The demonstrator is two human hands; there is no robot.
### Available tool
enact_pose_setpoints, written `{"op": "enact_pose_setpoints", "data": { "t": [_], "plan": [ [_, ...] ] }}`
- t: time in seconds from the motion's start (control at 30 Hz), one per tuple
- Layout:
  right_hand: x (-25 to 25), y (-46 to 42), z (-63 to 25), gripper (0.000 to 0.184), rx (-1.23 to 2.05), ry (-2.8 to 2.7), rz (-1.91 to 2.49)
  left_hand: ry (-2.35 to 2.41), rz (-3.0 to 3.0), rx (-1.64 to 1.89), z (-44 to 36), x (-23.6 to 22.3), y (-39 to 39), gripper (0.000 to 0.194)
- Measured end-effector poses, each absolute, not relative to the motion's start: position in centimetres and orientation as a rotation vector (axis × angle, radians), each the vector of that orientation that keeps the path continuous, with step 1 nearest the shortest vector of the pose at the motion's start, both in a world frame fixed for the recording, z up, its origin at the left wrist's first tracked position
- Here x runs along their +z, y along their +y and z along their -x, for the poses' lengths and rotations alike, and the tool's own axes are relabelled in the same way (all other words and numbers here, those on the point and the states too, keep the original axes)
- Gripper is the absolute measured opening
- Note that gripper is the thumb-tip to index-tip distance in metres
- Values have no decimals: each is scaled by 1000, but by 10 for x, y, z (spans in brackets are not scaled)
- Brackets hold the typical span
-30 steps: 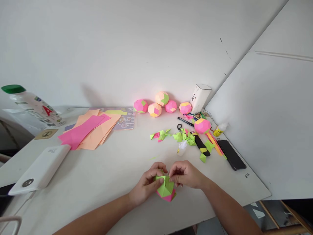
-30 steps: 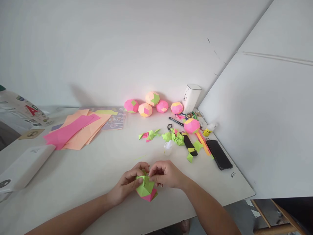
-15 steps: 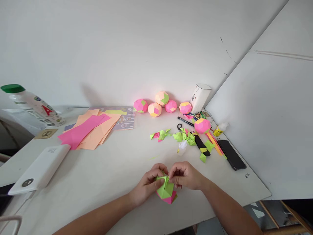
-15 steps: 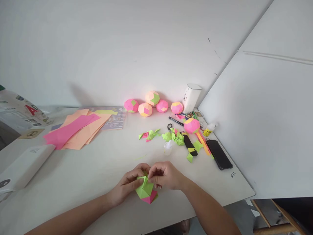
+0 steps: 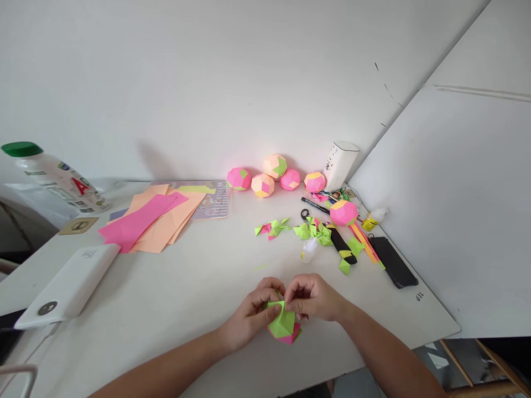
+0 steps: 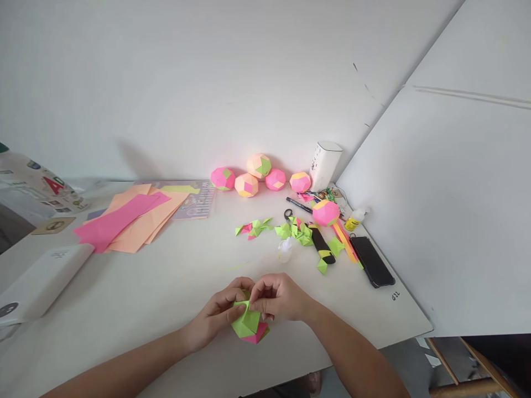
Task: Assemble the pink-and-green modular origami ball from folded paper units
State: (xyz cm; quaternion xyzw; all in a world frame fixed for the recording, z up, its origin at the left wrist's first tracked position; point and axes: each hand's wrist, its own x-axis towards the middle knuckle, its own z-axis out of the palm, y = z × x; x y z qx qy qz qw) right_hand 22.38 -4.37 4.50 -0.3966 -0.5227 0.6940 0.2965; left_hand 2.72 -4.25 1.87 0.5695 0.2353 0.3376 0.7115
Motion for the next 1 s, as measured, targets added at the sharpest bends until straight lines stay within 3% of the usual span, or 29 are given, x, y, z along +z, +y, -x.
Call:
{"op": "enact_pose_setpoints", "data": {
  "t": [0.3, 0.47, 0.57, 0.87, 1.0],
  "plan": [
    [43, -44, -220, 14, 1779, -1324, 990, 507, -1299, 767, -26, 18, -43, 19],
    [43, -43, -219, 14, 1658, -1237, 946, 447, -1281, 831, -27, 6, -40, 65],
    [44, -42, -220, 15, 1586, -1189, 968, 447, -1238, 769, -27, 0, -38, 76],
    [45, -40, -217, 17, 1558, -1059, 1033, 474, -1169, 780, -27, -2, -36, 68],
    [46, -38, -217, 29, 1696, -1029, 1008, 467, -1134, 790, -28, 2, -37, 65]
  ]
}}
